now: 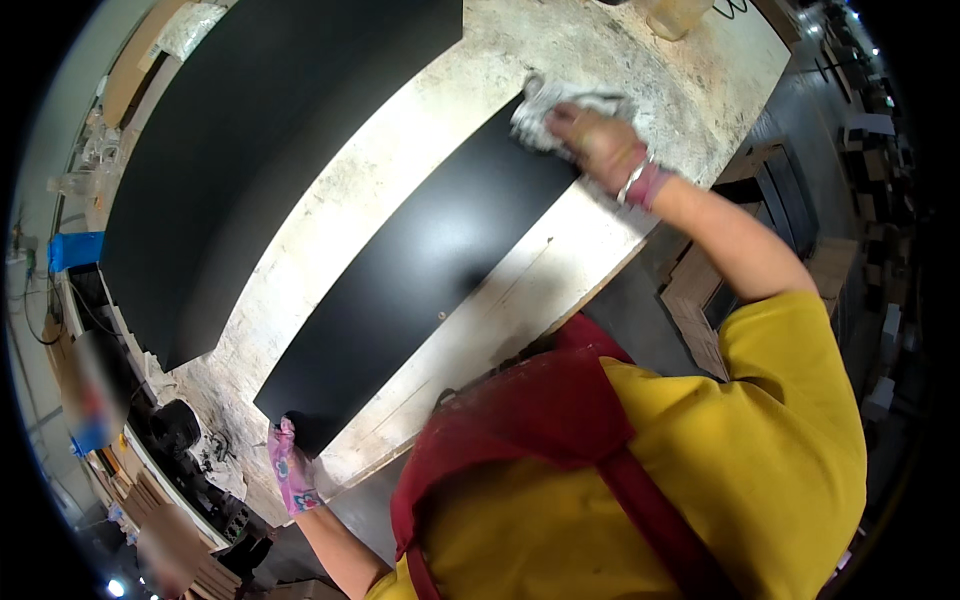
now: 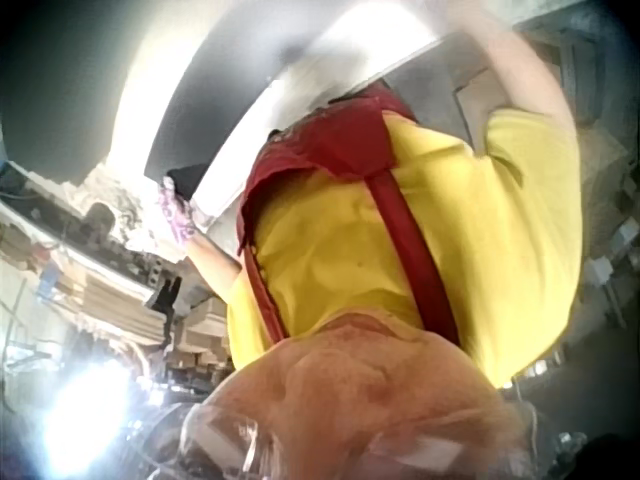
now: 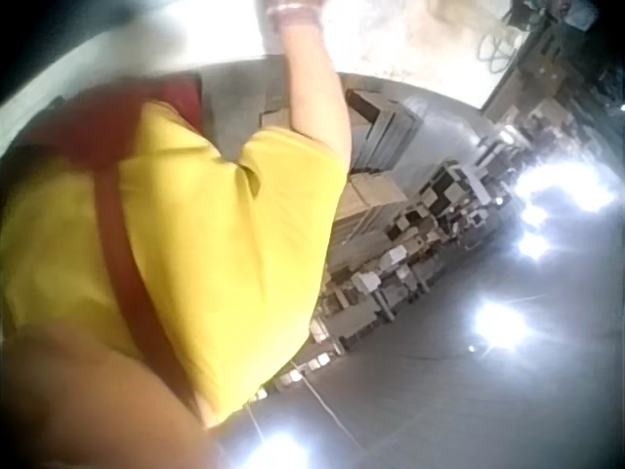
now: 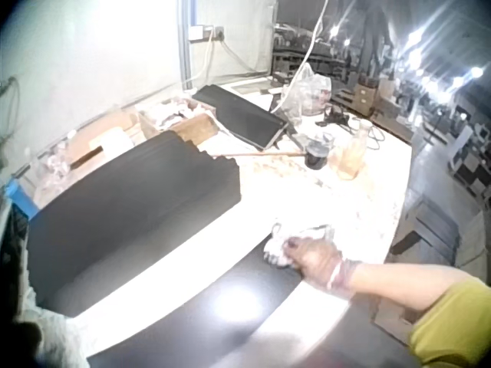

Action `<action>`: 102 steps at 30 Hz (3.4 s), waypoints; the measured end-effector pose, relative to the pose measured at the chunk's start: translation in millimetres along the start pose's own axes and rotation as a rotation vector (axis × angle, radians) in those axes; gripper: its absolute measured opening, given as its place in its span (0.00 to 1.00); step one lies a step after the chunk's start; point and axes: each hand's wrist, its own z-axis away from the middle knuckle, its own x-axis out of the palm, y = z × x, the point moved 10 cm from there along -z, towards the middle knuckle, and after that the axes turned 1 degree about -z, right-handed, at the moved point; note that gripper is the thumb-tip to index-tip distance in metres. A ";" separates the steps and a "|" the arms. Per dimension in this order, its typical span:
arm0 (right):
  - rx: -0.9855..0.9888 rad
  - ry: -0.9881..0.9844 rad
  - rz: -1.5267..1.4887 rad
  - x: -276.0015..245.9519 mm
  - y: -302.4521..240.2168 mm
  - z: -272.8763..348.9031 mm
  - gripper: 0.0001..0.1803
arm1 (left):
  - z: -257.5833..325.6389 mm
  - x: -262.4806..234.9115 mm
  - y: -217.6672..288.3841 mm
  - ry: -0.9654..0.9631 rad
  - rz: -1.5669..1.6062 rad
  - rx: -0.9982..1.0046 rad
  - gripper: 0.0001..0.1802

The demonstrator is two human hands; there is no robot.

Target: The person wipes flat black furniture panels using a cloth. They apply liquid from a bottle onto the cloth and rub the cloth across the surface of the panels.

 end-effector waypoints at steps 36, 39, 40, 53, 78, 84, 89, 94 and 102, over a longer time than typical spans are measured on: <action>-1.169 -0.324 0.082 299.7 -394.7 187.9 0.09 | -13.3 -10.5 -22.3 -0.079 0.006 0.338 0.25; -1.196 -0.178 0.120 265.8 -365.1 168.3 0.10 | -10.0 -0.9 -16.6 0.006 0.262 0.000 0.24; -1.131 -0.113 0.107 249.8 -340.0 145.6 0.11 | -10.4 -1.5 -17.9 0.030 0.273 0.009 0.23; 0.348 0.365 -0.498 -70.8 177.5 31.0 0.45 | -12.1 -19.4 -19.4 0.072 0.156 0.054 0.22; -0.356 0.363 -1.412 -176.0 200.3 48.1 0.27 | 3.4 63.1 196.1 0.368 -0.783 0.704 0.24; -0.102 0.347 -1.543 -84.1 131.0 55.3 0.22 | 82.8 486.1 198.5 -0.603 -0.359 0.390 0.33; -0.312 0.233 -1.318 -92.0 110.9 94.7 0.23 | 128.4 619.0 165.9 -1.060 0.377 0.074 0.28; -0.129 0.129 -1.550 -56.3 155.1 112.9 0.23 | 150.6 654.9 189.9 -1.143 0.534 -0.013 0.25; 0.167 0.160 -1.978 -29.7 184.3 114.4 0.25 | 159.5 679.9 278.5 -1.182 0.657 -0.076 0.31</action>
